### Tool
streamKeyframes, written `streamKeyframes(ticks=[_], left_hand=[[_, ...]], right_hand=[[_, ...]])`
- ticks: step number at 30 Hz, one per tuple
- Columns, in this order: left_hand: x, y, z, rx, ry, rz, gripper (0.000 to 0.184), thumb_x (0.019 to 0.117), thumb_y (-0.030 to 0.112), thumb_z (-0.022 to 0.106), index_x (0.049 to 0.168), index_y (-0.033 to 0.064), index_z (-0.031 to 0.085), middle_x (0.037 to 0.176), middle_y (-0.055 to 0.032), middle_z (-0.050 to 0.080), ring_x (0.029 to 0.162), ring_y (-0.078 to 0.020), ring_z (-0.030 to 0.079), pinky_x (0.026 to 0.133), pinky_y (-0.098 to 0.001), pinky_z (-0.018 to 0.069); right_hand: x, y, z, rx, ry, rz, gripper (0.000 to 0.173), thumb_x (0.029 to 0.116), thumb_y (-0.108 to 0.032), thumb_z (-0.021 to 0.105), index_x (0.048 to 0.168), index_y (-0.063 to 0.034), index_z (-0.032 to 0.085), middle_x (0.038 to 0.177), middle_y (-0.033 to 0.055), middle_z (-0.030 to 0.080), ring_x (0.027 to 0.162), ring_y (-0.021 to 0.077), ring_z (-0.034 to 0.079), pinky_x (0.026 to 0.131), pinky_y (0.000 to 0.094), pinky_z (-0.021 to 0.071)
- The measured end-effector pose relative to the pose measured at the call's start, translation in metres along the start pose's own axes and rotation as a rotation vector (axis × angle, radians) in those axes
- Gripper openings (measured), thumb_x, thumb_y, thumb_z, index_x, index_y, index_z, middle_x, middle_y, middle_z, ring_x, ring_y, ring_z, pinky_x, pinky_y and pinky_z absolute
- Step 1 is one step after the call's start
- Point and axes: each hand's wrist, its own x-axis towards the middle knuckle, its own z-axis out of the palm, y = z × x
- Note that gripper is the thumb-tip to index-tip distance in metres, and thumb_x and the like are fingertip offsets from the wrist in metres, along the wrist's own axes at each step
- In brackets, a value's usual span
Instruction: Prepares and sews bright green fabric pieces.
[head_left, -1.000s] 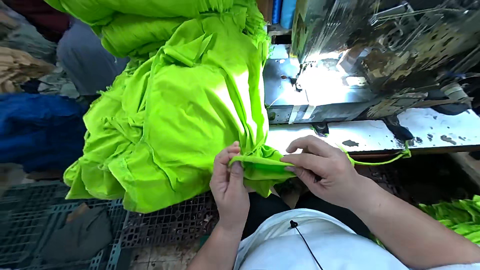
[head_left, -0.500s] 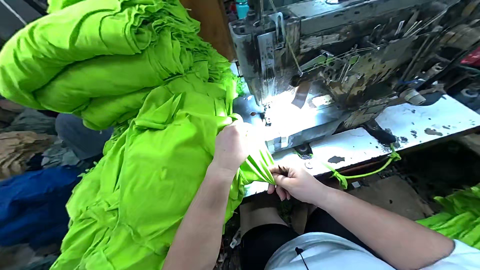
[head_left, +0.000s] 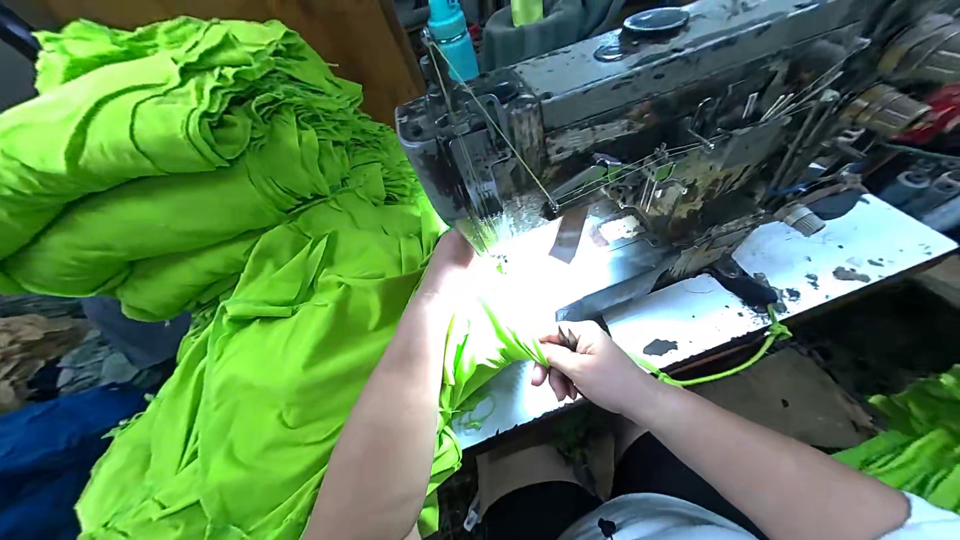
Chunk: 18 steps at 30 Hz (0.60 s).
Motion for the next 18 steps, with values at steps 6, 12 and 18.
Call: streamKeyframes(ticks=[6,12,18], left_hand=[[-0.007,0.001,0.008,0.248,0.072,0.112,0.029,0.1031,0.021,0.057,0.124,0.0012,0.065,0.114,-0.0201,0.070,0.108,-0.0327,0.068,0.095,-0.0535,0.0534],[-0.023,0.040,-0.014,0.265,0.051,0.078,0.021,0.1007,0.013,0.063,0.114,-0.0020,0.067,0.109,-0.0196,0.070,0.104,-0.0312,0.068,0.092,-0.0526,0.0529],[-0.102,0.102,-0.030,0.461,0.039,-0.041,0.014,0.1002,0.008,0.060,0.109,0.0018,0.069,0.093,-0.0150,0.070,0.083,-0.0282,0.069,0.077,-0.0503,0.0572]], right_hand=[[0.001,0.005,0.004,0.030,0.042,-0.027,0.020,0.1062,-0.006,0.047,0.100,-0.0024,0.066,0.076,-0.0007,0.072,0.049,0.0013,0.057,0.045,0.0156,0.0471],[0.020,-0.002,0.009,-0.012,0.101,-0.023,0.023,0.1072,-0.010,0.049,0.095,-0.0022,0.067,0.075,-0.0003,0.072,0.049,0.0017,0.058,0.045,0.0161,0.0472],[0.026,0.005,0.009,-0.007,0.123,-0.080,0.022,0.1049,-0.011,0.051,0.095,-0.0012,0.068,0.075,0.0015,0.072,0.050,0.0034,0.060,0.046,0.0180,0.0492]])
